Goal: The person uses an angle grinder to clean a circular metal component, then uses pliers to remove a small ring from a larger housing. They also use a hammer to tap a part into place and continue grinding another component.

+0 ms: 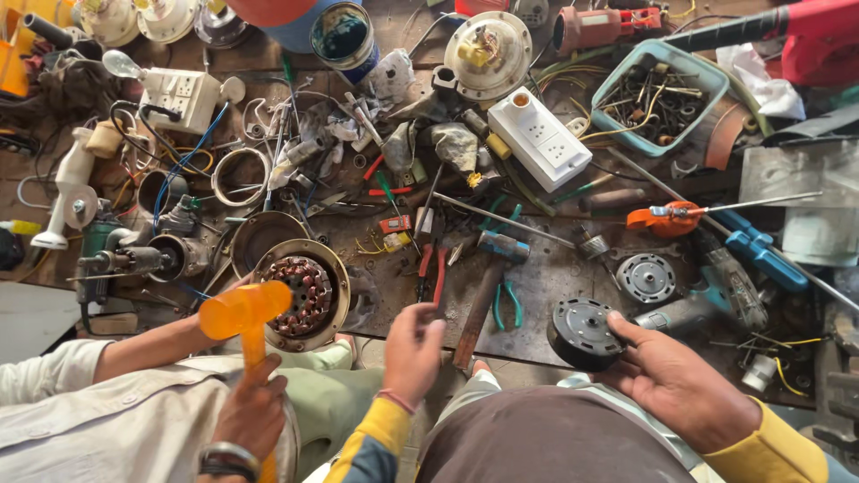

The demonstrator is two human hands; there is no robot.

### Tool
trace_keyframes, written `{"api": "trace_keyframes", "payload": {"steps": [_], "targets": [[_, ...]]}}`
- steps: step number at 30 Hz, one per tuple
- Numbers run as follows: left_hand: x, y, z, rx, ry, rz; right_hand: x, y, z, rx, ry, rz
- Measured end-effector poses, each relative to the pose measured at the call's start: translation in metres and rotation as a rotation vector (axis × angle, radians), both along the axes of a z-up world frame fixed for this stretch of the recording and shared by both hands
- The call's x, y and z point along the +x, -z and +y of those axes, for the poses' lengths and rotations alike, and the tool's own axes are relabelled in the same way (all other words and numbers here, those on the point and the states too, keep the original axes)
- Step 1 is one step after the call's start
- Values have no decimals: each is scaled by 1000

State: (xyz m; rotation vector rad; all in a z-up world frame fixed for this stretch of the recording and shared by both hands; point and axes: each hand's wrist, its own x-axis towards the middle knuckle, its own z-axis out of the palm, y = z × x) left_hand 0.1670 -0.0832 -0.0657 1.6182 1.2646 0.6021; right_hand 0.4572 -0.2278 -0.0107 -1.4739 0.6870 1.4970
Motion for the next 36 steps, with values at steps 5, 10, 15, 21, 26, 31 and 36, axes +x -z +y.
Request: {"api": "trace_keyframes", "payload": {"steps": [5,10,15,21,26,31,36], "targets": [[-37,38,-3,-271,-217,-88,-2,10,5,29,-53,-4],[-61,72,-14,-317,-322,-126,-3,26,5,6,-42,24],[-87,104,-9,-430,-564,-248,-4,33,1,-15,-42,36],[-108,107,16,-389,-796,-409,-4,27,1,-10,-53,45],[-120,100,36,-345,-856,-422,-7,22,2,-61,-38,29],[-130,117,53,202,-712,-428,-9,25,3,-6,-58,26],[-152,119,61,-206,-664,-525,-7,23,3,76,-33,24]]}}
